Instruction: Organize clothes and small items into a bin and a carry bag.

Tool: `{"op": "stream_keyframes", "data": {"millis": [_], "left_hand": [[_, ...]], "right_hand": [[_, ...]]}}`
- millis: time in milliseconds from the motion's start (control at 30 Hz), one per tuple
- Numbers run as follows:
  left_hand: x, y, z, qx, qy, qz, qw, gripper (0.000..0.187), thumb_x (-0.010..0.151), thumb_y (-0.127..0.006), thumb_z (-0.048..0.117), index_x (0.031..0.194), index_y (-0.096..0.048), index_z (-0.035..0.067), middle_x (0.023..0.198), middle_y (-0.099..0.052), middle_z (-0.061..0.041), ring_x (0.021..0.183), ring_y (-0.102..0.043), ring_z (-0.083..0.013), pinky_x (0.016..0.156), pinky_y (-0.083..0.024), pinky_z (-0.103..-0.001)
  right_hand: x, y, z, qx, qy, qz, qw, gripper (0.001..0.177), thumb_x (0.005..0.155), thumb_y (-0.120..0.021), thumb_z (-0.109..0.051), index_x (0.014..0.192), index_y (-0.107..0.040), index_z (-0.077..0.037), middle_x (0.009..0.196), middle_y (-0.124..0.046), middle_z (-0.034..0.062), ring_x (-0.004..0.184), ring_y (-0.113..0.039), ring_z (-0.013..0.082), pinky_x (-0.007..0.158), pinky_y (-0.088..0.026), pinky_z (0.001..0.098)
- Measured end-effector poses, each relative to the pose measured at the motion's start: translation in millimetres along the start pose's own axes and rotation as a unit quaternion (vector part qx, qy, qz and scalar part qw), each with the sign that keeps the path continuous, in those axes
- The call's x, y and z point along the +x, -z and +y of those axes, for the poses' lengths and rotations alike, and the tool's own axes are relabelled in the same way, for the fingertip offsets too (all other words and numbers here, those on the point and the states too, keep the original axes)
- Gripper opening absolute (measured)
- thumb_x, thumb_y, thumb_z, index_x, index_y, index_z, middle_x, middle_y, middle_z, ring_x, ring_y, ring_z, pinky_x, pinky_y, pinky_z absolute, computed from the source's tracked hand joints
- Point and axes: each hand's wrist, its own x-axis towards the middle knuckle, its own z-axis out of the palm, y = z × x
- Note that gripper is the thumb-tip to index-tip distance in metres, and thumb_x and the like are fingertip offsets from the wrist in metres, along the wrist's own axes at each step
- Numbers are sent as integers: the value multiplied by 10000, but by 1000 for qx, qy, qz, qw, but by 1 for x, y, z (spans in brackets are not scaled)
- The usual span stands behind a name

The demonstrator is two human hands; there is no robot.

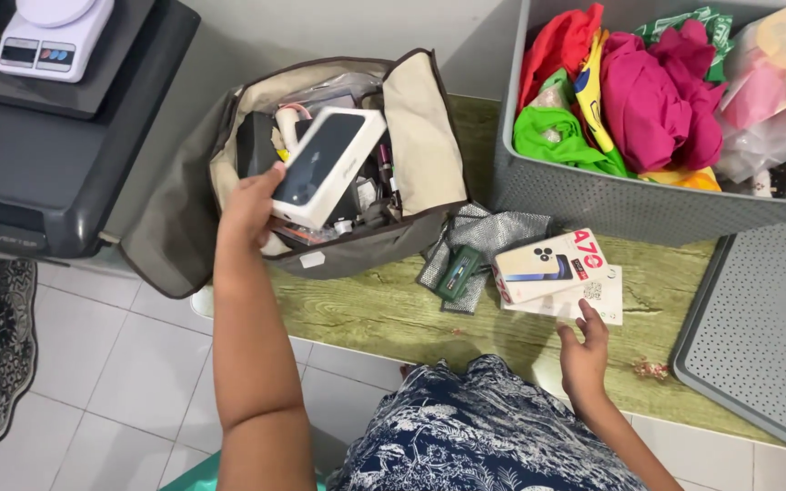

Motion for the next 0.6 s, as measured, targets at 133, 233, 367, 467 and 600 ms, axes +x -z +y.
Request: {"op": "stream_keyframes", "data": {"millis": [133, 233, 367, 467, 600], "left_hand": [[5, -14, -33, -227, 87, -129, 961, 376, 1013, -616, 297, 1186, -663, -34, 799, -710, -92, 572, -621, -183, 485, -456, -342], [-20, -34, -35, -350, 130, -414, 831, 415, 1029, -498, 298, 1331, -557, 19, 769, -663, -109, 488, -488, -111, 476, -375, -284], [-67, -68, -34, -422, 191, -493, 737, 520, 1048, -421, 358, 1419, -496, 1, 859, -682, -127, 482, -472, -94, 445, -352, -229], [-78, -94, -66, -413, 172, -560, 698, 517, 1075, -427, 311, 1450, -503, -37, 824, -651, -124, 533, -505, -106, 484, -364, -234], [-96, -143, -108, -341, 297, -487, 747, 450, 1107, -427, 335, 1334, -497, -47, 790, -628, -106, 593, -589, -158, 461, -365, -254]], "right_hand": [[0, -1, -3, 7, 12, -10, 1000, 620, 888, -662, -62, 1491, -522, -74, 1525, -414, 176, 1328, -522, 288, 1028, -474, 410], [0, 1, -2, 15, 26, -17, 999, 616, 885, -668, -67, 1484, -525, -77, 1539, -404, 176, 1326, -521, 283, 1038, -467, 407], [0, 5, -1, 1, 36, -22, 999, 604, 883, -671, -73, 1472, -542, -83, 1521, -427, 169, 1289, -534, 273, 1021, -473, 402], [2, 9, 14, 16, 13, -37, 999, 576, 900, -665, -86, 1467, -565, -83, 1437, -504, 187, 1229, -559, 281, 996, -485, 392], [6, 22, 24, 111, -54, -126, 984, 490, 975, -637, -158, 1453, -621, -53, 1280, -686, 195, 1121, -628, 269, 935, -491, 356]]}}
